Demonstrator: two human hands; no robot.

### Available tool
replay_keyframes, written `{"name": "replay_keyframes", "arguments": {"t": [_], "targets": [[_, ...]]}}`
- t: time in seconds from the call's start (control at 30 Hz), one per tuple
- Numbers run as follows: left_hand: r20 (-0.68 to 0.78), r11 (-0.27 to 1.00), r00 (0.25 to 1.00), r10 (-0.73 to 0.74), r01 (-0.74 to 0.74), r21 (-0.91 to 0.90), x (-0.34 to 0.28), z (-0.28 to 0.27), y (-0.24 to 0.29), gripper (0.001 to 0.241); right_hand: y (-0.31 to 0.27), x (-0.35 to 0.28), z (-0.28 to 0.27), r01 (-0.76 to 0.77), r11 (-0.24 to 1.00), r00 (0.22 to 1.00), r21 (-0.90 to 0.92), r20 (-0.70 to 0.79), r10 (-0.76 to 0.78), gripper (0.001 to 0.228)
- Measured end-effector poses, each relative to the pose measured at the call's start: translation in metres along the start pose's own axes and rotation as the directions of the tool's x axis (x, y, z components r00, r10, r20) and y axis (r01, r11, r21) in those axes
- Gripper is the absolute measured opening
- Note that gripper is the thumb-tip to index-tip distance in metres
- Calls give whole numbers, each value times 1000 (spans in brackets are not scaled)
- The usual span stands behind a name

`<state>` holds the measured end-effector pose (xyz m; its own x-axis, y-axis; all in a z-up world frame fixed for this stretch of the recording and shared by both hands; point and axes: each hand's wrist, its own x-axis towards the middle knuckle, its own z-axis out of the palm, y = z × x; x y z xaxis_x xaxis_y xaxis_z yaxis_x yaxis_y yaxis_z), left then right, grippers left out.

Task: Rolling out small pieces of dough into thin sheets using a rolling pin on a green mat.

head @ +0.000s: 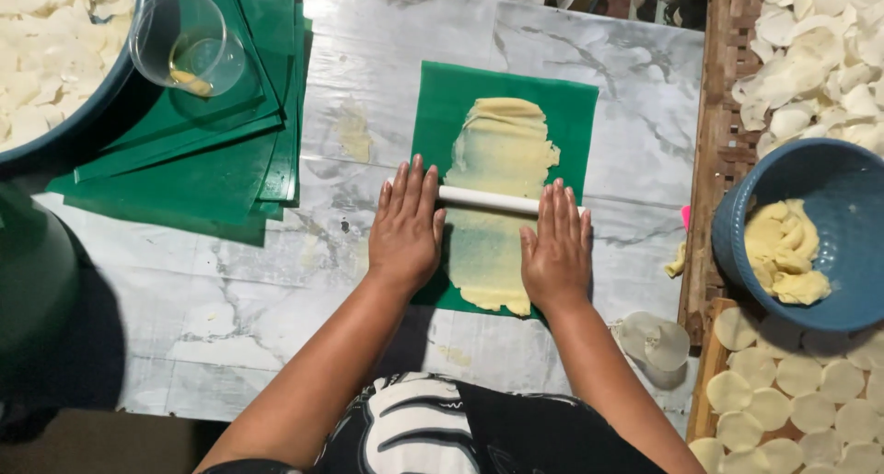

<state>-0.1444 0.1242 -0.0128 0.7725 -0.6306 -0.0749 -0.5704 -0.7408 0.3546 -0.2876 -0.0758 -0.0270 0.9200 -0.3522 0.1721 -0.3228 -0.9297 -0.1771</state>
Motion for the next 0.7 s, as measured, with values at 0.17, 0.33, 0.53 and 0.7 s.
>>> {"name": "replay_keyframes", "arguments": {"t": [0.17, 0.33, 0.53, 0.7], "targets": [[-50, 1000, 999, -6, 7, 20, 38, -9, 6, 66, 9, 53, 15, -27, 999, 998, -39, -65, 24, 75], [-86, 999, 996, -33, 36, 30, 107, -24, 8, 64, 19, 129, 16, -24, 999, 988, -37, -153, 18, 70], [-68, 997, 996, -53, 56, 51, 192, -42, 5, 65, 36, 211, 24, -36, 999, 995, -36, -91, 32, 67], [-161, 989, 985, -65, 85, 120, 230, -36, -1, 65, 25, 242, -2, -89, 996, 994, 28, -58, 90, 62]]}}
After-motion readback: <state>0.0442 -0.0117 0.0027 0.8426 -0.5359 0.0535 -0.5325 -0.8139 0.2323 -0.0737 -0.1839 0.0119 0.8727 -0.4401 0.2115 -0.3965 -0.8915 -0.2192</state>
